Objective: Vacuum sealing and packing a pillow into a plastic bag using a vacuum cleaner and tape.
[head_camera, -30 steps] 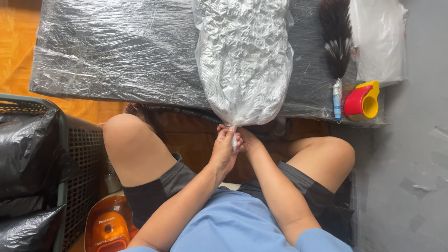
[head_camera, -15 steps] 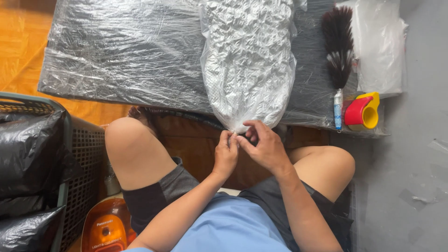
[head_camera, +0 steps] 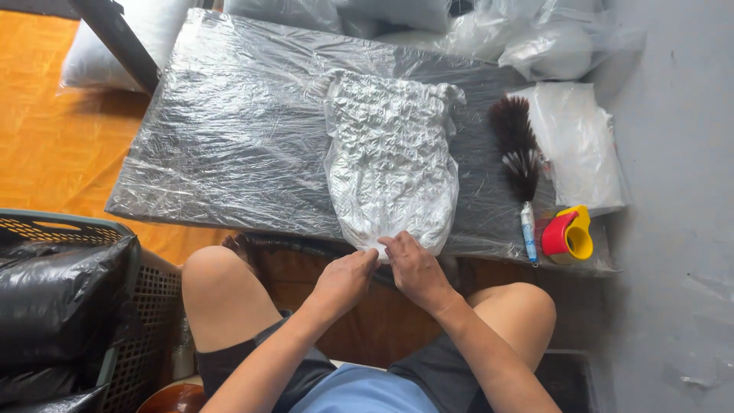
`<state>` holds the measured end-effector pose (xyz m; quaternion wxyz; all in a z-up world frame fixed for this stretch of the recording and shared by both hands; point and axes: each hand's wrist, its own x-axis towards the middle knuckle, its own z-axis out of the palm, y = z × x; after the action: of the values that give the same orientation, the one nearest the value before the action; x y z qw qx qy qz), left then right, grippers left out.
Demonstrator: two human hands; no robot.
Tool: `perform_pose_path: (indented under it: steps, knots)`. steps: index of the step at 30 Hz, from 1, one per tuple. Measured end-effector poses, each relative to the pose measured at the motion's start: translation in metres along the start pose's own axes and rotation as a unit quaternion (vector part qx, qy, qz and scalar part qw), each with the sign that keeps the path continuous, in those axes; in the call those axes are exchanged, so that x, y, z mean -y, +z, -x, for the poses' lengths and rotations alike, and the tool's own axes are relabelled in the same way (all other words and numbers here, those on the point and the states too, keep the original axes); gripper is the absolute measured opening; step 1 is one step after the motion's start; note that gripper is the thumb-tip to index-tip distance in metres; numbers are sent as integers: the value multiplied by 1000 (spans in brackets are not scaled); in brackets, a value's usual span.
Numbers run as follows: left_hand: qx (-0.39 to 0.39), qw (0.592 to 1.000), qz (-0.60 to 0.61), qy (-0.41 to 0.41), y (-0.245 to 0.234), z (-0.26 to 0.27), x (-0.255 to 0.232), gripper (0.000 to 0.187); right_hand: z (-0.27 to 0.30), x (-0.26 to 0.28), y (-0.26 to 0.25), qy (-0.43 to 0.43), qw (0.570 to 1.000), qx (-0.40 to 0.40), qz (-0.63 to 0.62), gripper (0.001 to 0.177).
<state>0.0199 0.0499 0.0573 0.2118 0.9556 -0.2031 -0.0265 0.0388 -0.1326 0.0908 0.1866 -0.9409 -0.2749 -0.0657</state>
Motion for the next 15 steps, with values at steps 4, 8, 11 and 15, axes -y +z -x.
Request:
perform_pose_path:
  steps: [4, 8, 11, 15]
  knots:
    - [41, 999, -22, 28, -25, -23, 2, 8, -3, 1, -24, -8, 1000, 18, -11, 20]
    - [84, 988, -78, 103, -39, -37, 1, 6, 4, 6, -30, 3, 999, 0, -34, 19]
    - [106, 981, -95, 133, -59, -47, -5, 9, 7, -4, -26, -2, 999, -33, -6, 15]
    - [134, 970, -109, 168, -84, -56, -14, 11, 8, -6, -39, -55, 991, -108, 48, 12]
